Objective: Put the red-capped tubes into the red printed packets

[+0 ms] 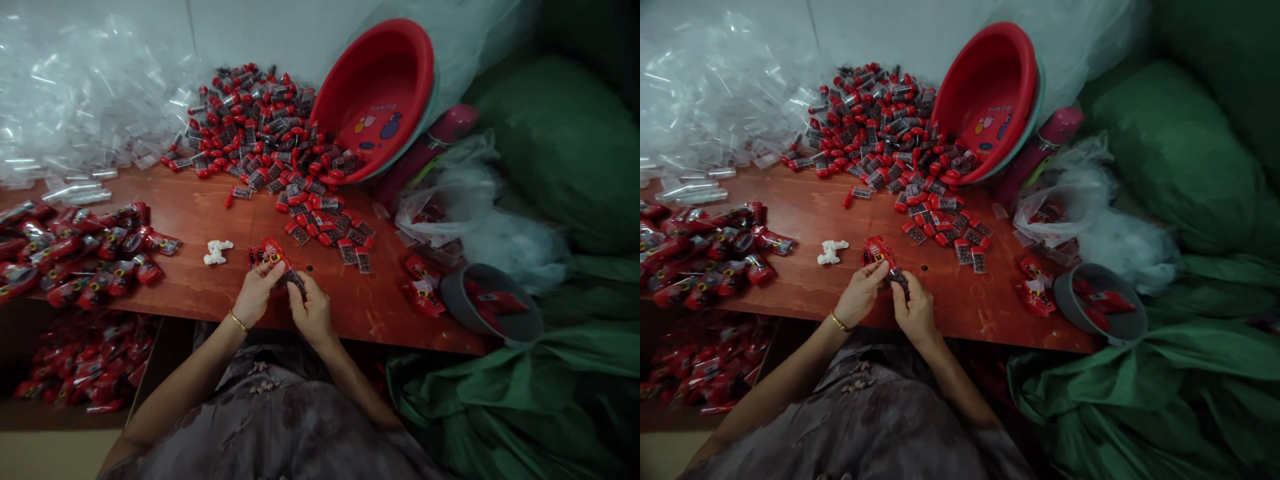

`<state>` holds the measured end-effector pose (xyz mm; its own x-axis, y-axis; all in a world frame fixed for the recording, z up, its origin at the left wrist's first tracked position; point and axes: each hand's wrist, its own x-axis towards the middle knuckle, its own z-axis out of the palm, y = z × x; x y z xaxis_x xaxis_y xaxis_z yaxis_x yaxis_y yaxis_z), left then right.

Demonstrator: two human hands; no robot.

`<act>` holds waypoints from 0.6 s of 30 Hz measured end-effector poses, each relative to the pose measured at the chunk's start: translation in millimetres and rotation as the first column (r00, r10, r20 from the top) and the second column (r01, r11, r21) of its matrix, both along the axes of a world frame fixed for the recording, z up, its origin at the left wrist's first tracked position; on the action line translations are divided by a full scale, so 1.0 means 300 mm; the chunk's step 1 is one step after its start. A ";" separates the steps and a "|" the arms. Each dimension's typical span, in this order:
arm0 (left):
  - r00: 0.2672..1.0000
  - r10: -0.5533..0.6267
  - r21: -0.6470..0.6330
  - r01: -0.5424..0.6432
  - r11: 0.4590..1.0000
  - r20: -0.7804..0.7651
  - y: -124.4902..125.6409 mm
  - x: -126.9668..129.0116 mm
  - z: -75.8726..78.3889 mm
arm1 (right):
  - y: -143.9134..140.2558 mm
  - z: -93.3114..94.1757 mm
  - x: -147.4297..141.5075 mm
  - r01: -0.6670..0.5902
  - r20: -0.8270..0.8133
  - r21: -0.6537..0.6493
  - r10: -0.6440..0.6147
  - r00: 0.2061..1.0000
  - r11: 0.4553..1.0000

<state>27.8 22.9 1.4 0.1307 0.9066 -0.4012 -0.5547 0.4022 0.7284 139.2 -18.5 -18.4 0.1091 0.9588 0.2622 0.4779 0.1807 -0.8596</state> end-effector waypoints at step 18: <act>0.972 0.128 0.216 -0.085 0.973 -0.196 -0.054 0.010 -0.041 | 0.011 0.008 -0.047 -0.087 -0.531 -0.147 -0.005 0.847 0.985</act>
